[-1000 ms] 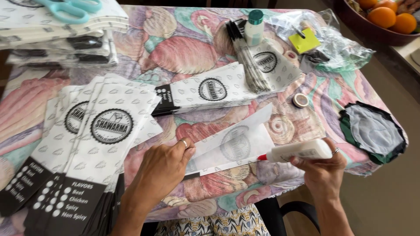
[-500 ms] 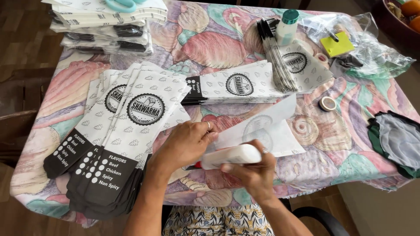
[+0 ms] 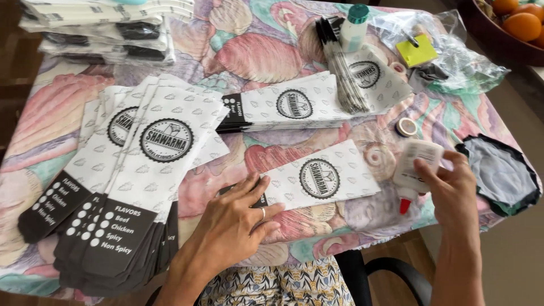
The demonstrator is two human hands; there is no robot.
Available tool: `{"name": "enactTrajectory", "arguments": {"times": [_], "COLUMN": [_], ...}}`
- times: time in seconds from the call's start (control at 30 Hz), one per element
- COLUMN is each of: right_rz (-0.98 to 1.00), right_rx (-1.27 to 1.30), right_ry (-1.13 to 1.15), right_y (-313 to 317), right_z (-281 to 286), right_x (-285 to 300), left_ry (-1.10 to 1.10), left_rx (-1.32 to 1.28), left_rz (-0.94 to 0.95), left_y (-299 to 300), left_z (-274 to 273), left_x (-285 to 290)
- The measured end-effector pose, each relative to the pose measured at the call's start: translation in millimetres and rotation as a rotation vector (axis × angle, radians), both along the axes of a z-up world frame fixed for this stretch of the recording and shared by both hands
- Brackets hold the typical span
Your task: The person applies glue from a bottle to the edges of paper shawarma wraps and presses the edges together to seal them.
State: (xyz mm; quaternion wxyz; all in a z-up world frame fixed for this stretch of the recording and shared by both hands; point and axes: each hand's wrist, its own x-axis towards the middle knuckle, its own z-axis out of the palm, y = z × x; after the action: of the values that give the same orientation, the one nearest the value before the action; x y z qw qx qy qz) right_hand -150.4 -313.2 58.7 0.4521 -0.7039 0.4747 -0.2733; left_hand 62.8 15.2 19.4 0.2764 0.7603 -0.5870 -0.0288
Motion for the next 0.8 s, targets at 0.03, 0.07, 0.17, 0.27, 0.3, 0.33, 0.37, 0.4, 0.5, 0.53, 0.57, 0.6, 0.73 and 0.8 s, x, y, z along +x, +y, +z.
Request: {"name": "enactTrajectory", "arguments": {"times": [0.03, 0.07, 0.17, 0.27, 0.3, 0.33, 0.37, 0.4, 0.5, 0.53, 0.57, 0.6, 0.73, 0.8], "right_rz": [-0.010, 0.027, 0.095, 0.189, 0.255, 0.246, 0.629, 1.005, 1.019, 1.028, 0.963, 0.896, 0.834, 0.830], "right_rx": [0.001, -0.242, -0.838, -0.567, 0.060, 0.065, -0.478, -1.027, -1.112, -1.113, -1.143, -1.171, -1.113, -1.116], "right_ry": [-0.001, 0.192, 0.412, 0.304, 0.165, 0.161, 0.215, 0.266, 0.362, 0.360, 0.445, 0.530, 0.401, 0.395], "right_y": [-6, -12, -16, 59, 104, 113, 121, 130, 117, 105, 92, 78, 70, 67], "right_z": [-7, -13, -40, -11, 10, -5, -19, -34, -38, -41, -43, -46, -41, -44], "right_x": [-4, -9, -11, 32, 47, 45, 44, 44, 32, 26, 18, 11, -1, -1], "left_ry": [-0.001, -0.013, -0.050, -0.101, -0.117, -0.120, -0.096, -0.072, -0.065, -0.063, -0.050, -0.036, -0.093, -0.175], "left_rx": [0.001, -0.018, -0.032, -0.044, -0.057, -0.053, -0.044, -0.035, -0.071, -0.070, -0.072, -0.074, -0.126, -0.198], "left_rz": [-0.010, -0.017, -0.025, -0.025, -0.023, -0.032, -0.039, -0.045, -0.061, -0.053, -0.060, -0.066, -0.079, -0.054], "left_y": [0, 1, 2, 3, 3, 3, 4, 6, 9, 12, 13, 13, 25, 41], "left_z": [1, 2, 2, 1, 0, 0, -1, -2, -2, -3, -4, -4, -12, -17], "left_x": [0, -1, -4, -4, -4, -5, -5, -5, -6, -5, -5, -5, -7, -6]}}
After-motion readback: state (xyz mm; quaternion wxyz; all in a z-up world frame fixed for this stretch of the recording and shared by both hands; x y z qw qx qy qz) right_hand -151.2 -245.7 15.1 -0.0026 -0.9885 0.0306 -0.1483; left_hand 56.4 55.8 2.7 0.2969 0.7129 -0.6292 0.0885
